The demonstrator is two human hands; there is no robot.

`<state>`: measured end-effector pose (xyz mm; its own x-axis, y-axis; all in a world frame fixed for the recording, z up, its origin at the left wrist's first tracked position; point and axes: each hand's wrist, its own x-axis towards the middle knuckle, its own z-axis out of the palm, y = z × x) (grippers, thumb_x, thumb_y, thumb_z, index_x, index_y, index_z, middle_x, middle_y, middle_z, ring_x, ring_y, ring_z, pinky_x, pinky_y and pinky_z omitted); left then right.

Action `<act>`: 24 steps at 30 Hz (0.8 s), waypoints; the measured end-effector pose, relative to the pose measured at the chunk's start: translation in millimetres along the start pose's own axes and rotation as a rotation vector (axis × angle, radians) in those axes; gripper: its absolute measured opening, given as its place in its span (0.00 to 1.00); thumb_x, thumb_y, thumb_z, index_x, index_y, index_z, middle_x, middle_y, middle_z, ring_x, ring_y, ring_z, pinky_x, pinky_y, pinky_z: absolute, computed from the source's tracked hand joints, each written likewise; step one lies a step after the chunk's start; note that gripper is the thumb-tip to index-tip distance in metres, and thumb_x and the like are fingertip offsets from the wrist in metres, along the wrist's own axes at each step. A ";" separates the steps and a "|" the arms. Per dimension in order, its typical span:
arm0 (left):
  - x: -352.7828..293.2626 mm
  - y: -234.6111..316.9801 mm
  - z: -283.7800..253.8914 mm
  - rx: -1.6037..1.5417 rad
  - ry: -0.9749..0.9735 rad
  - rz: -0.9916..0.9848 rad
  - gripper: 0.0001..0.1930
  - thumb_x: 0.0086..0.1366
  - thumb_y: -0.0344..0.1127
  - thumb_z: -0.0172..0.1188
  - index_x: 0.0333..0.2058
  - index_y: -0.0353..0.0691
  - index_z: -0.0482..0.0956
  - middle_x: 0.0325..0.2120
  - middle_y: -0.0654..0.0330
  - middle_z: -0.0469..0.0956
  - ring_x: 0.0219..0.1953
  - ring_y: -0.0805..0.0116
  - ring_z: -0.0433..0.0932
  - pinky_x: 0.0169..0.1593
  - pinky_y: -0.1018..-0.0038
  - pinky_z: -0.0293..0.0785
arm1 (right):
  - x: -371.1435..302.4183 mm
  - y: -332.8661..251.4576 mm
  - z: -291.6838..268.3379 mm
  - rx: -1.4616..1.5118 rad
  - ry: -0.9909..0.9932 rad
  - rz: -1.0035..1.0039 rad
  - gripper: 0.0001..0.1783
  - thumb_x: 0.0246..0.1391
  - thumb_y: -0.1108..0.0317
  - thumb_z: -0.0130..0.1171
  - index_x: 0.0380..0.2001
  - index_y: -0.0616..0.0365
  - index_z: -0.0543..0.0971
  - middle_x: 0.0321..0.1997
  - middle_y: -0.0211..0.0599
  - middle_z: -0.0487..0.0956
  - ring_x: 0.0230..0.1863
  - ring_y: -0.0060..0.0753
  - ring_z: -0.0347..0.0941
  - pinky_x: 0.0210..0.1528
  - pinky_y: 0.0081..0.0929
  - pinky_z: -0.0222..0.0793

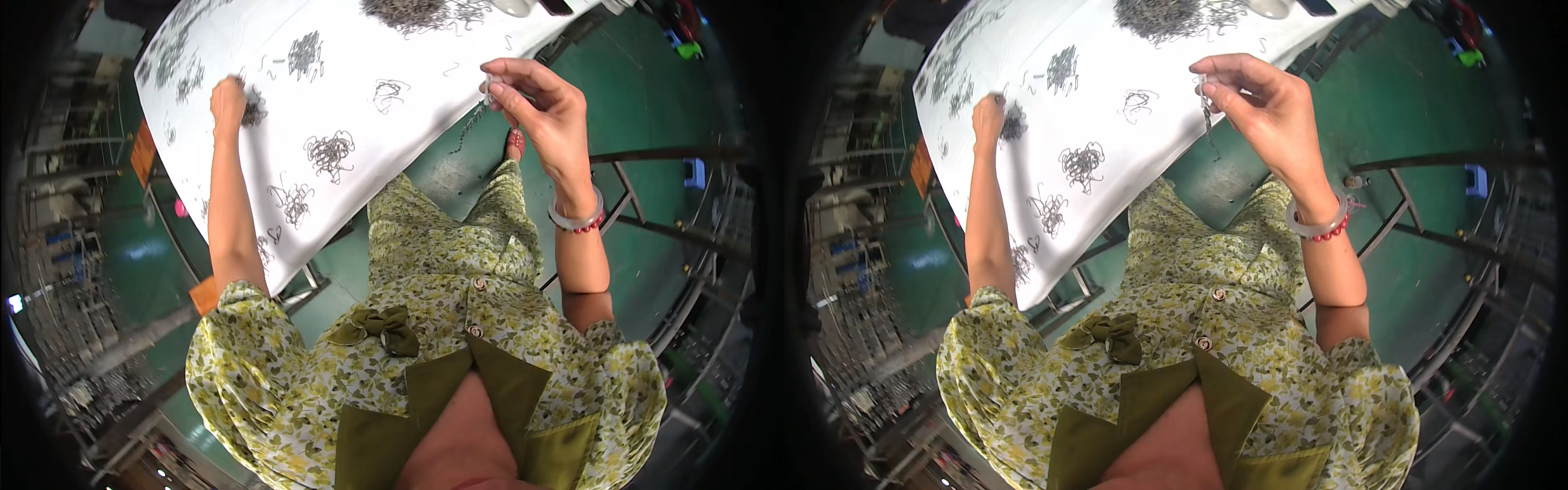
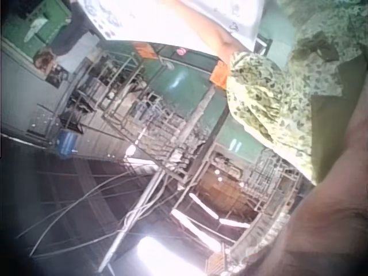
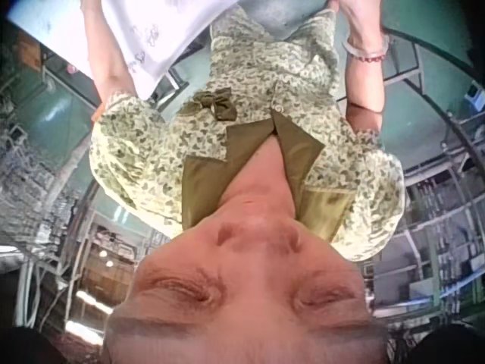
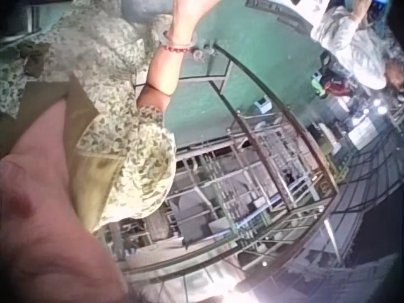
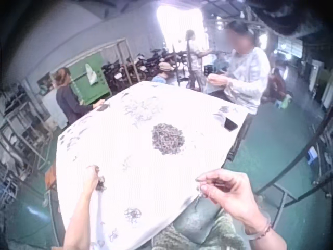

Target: The person picks small wire pieces from a table and links them together by hand to form a chain. They repeatedly pick, twist, and connect the wires, then hang the completed chain on a nearby metal rack.

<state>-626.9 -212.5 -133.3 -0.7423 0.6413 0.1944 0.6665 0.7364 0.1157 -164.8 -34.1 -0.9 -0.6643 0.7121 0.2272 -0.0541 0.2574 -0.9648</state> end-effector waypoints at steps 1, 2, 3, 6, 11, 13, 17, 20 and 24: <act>16.2 -5.1 6.2 0.019 -0.114 -0.076 0.11 0.59 0.34 0.53 0.37 0.38 0.80 0.39 0.44 0.78 0.43 0.44 0.76 0.45 0.58 0.73 | 6.4 -2.5 -7.9 0.006 -0.002 0.007 0.10 0.52 0.77 0.59 0.39 0.61 0.81 0.31 0.31 0.81 0.30 0.15 0.74 0.33 0.14 0.70; 30.5 -20.5 19.7 0.066 -0.198 -0.183 0.14 0.55 0.38 0.57 0.36 0.36 0.80 0.39 0.43 0.78 0.44 0.42 0.76 0.47 0.58 0.72 | 7.8 -2.7 -14.2 0.019 -0.006 0.001 0.11 0.51 0.76 0.60 0.40 0.60 0.81 0.32 0.32 0.81 0.31 0.16 0.75 0.34 0.15 0.71; 40.1 -48.9 35.5 0.094 -0.243 -0.182 0.15 0.53 0.39 0.58 0.36 0.37 0.81 0.38 0.43 0.79 0.44 0.44 0.77 0.47 0.58 0.73 | 9.0 -2.0 -18.2 0.033 0.000 -0.002 0.11 0.51 0.76 0.60 0.39 0.60 0.81 0.32 0.32 0.81 0.31 0.17 0.76 0.34 0.15 0.71; 46.2 -17.3 20.1 0.041 -0.328 -0.212 0.15 0.51 0.40 0.60 0.36 0.42 0.83 0.37 0.48 0.80 0.42 0.50 0.78 0.47 0.62 0.74 | 14.3 6.3 -30.5 -0.002 0.082 -0.035 0.11 0.48 0.73 0.62 0.37 0.61 0.82 0.31 0.35 0.82 0.33 0.20 0.77 0.36 0.19 0.72; 29.5 18.2 -22.0 -0.410 -0.206 -0.136 0.12 0.57 0.39 0.62 0.30 0.32 0.82 0.25 0.57 0.80 0.24 0.76 0.77 0.33 0.80 0.74 | 20.3 20.7 -35.8 -0.069 0.029 -0.059 0.11 0.47 0.69 0.63 0.35 0.61 0.83 0.27 0.36 0.82 0.31 0.21 0.77 0.36 0.20 0.73; 9.2 81.6 -59.6 -0.899 -0.270 0.014 0.16 0.61 0.37 0.61 0.37 0.26 0.78 0.28 0.55 0.80 0.29 0.73 0.78 0.35 0.80 0.75 | 20.1 21.8 -35.5 -0.058 0.011 -0.061 0.11 0.47 0.69 0.63 0.35 0.61 0.83 0.27 0.36 0.82 0.31 0.21 0.77 0.35 0.18 0.73; -71.8 254.6 -144.6 -1.223 -0.392 0.317 0.10 0.59 0.30 0.62 0.37 0.28 0.79 0.32 0.52 0.81 0.35 0.66 0.81 0.39 0.75 0.76 | 21.1 10.4 -41.9 -0.095 0.055 -0.060 0.11 0.48 0.68 0.64 0.36 0.59 0.83 0.25 0.32 0.81 0.28 0.15 0.75 0.28 0.15 0.68; -112.2 316.3 -162.4 -1.440 -0.410 0.476 0.08 0.58 0.26 0.63 0.35 0.29 0.80 0.31 0.55 0.81 0.35 0.70 0.79 0.40 0.77 0.75 | 21.3 -2.3 -42.9 -0.062 0.061 -0.070 0.12 0.49 0.70 0.62 0.38 0.62 0.82 0.28 0.35 0.82 0.29 0.18 0.76 0.28 0.15 0.70; -124.5 347.5 -159.6 -1.375 -0.155 0.507 0.07 0.57 0.27 0.64 0.35 0.30 0.81 0.32 0.57 0.80 0.36 0.73 0.77 0.41 0.78 0.75 | 26.5 -7.7 -38.8 0.075 0.204 -0.176 0.12 0.44 0.71 0.61 0.34 0.65 0.82 0.26 0.40 0.82 0.26 0.21 0.77 0.27 0.18 0.72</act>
<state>-291.8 -70.8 38.2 -0.3555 0.8439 0.4017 0.3260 -0.2908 0.8995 -153.0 8.1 17.6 -0.4762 0.7795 0.4069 -0.2156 0.3451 -0.9135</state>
